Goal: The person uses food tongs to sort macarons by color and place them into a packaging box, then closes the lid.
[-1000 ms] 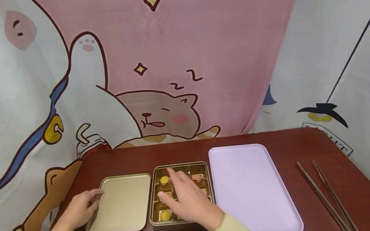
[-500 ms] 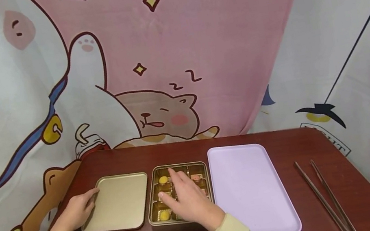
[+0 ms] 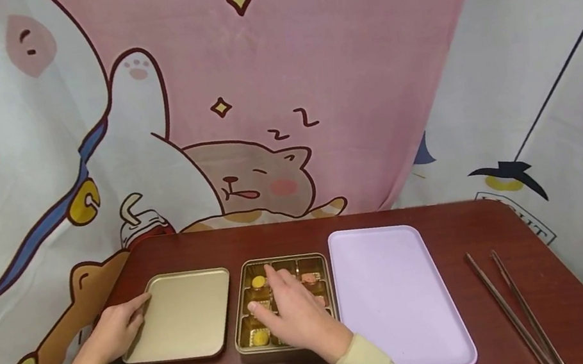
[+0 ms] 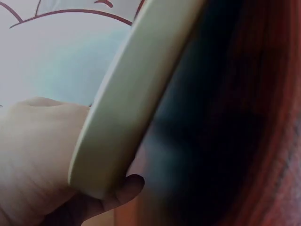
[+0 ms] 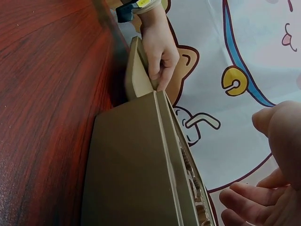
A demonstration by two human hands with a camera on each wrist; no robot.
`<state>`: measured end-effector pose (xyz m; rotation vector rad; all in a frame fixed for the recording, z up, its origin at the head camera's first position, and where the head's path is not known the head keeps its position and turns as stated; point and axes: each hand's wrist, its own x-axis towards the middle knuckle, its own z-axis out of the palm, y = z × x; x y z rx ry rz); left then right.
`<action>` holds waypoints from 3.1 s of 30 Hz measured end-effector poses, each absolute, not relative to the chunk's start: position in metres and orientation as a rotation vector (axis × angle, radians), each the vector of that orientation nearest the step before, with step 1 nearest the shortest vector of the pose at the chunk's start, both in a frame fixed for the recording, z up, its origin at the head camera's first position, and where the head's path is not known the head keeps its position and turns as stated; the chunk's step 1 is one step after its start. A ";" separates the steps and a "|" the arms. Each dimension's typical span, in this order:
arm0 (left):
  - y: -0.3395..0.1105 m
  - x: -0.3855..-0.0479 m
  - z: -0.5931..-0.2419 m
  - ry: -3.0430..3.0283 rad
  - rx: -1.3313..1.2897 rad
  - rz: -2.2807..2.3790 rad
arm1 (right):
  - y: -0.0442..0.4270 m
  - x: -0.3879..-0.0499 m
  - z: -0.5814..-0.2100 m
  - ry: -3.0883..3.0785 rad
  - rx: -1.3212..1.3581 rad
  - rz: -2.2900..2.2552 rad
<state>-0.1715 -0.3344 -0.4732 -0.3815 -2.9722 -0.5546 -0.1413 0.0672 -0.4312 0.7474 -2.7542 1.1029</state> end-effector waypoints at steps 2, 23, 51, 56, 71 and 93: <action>-0.333 -0.170 -0.469 -2.946 -0.405 -0.552 | 0.067 -0.141 -0.431 -2.763 0.744 1.101; -0.276 -0.153 -0.404 -2.894 -0.494 -0.582 | 0.061 -0.137 -0.430 -2.794 0.724 1.090; -0.204 -0.152 -0.412 -2.773 -0.720 -0.825 | 0.133 -0.140 -0.431 -2.642 0.888 0.933; -0.181 -0.156 -0.423 -2.715 -0.761 -0.815 | 0.158 -0.142 -0.434 -2.636 0.860 0.891; -0.149 -0.163 -0.441 -2.623 -0.736 -1.090 | 0.193 -0.144 -0.440 -2.648 0.787 1.124; -0.161 -0.161 -0.413 -2.400 -0.723 -1.167 | 0.182 -0.145 -0.418 -2.461 0.679 1.211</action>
